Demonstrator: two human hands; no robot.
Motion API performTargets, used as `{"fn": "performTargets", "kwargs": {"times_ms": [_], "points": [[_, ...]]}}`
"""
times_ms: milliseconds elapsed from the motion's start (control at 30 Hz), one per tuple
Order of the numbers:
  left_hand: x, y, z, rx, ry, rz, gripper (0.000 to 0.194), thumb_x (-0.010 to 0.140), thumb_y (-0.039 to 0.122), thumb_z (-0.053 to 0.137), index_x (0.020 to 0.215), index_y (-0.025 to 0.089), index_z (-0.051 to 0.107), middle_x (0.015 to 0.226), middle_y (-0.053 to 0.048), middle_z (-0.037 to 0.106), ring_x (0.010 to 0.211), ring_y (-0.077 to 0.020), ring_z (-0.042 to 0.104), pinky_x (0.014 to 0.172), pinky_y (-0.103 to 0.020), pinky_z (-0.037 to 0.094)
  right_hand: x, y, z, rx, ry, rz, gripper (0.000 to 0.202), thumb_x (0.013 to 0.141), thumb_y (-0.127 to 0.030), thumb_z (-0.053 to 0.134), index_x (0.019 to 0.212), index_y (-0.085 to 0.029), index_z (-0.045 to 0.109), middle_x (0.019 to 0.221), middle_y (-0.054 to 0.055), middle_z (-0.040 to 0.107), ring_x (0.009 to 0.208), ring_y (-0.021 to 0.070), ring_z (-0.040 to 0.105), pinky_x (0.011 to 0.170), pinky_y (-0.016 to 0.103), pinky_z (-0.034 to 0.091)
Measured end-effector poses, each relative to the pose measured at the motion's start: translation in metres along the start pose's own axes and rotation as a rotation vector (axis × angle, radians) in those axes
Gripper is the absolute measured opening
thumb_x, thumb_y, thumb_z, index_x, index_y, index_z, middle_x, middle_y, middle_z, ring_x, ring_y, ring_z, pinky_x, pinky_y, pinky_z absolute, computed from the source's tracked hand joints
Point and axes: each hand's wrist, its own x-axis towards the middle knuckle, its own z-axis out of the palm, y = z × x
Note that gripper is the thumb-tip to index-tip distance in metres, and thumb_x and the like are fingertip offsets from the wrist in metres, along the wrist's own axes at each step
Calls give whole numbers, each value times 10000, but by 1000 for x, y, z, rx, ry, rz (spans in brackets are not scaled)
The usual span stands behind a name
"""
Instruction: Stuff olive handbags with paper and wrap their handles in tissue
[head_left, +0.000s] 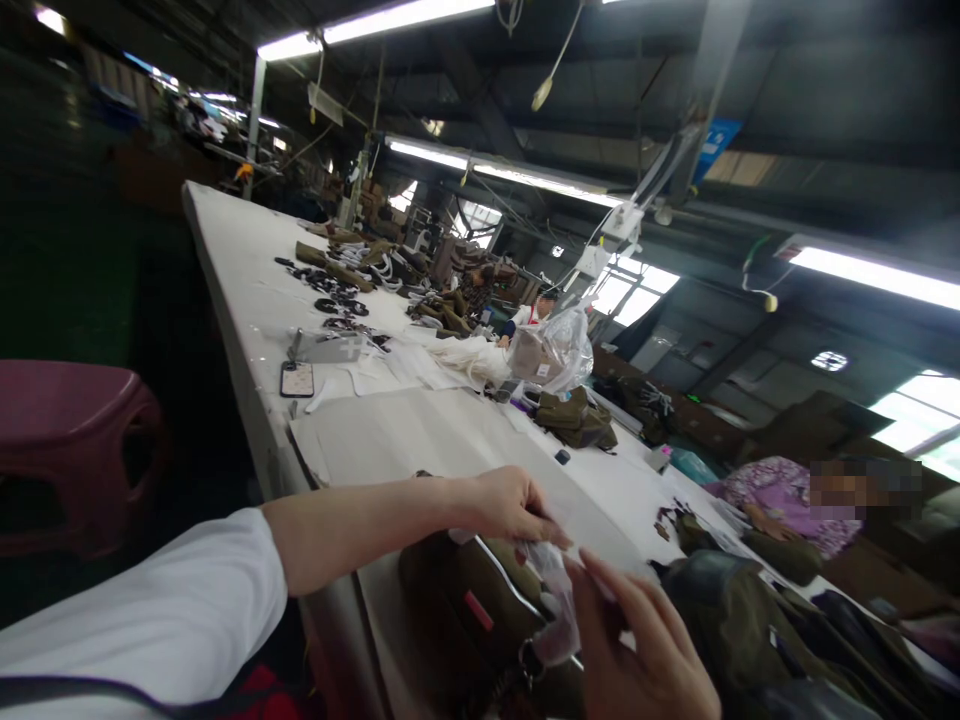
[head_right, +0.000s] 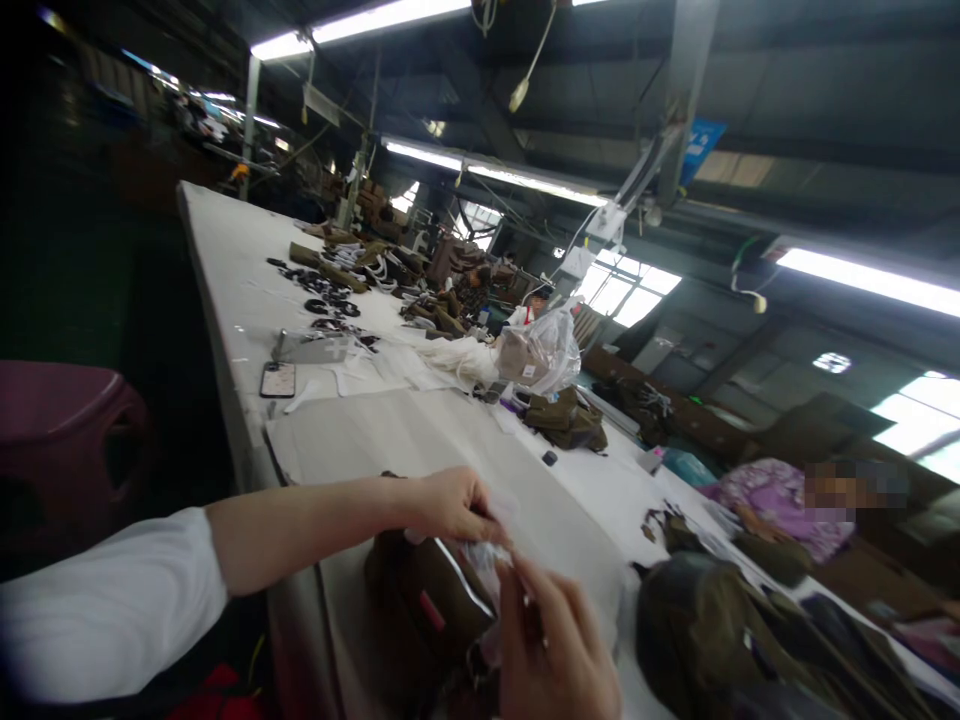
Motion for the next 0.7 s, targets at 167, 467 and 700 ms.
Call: {"fn": "performTargets", "kwargs": {"times_ms": [167, 467, 700], "points": [[-9, 5, -1, 175, -42, 88, 344, 946, 334, 420, 753, 123, 611, 562, 41, 502, 476, -72, 458, 480, -183, 367, 24, 27, 14, 372, -215, 358, 295, 827, -439, 691, 984, -194, 746, 755, 31, 703, 593, 144, 639, 546, 221, 527], [-19, 27, 3, 799, -61, 169, 339, 868, 250, 451, 542, 167, 489, 472, 18, 418, 499, -110, 398, 504, -223, 313, 36, 15, 23, 435, -300, 526, 332, 686, -479, 779, 767, -161, 728, 650, 36, 678, 564, 164, 615, 482, 225, 500], [-22, 25, 3, 769, -119, 269, 266, 919, 184, 366, 794, 164, 600, 628, 20, 554, 606, -116, 498, 614, -202, 402, 49, 12, 26, 450, -407, 412, 372, 832, -509, 636, 939, -158, 701, 591, -17, 577, 513, 128, 521, 482, 229, 454]]}}
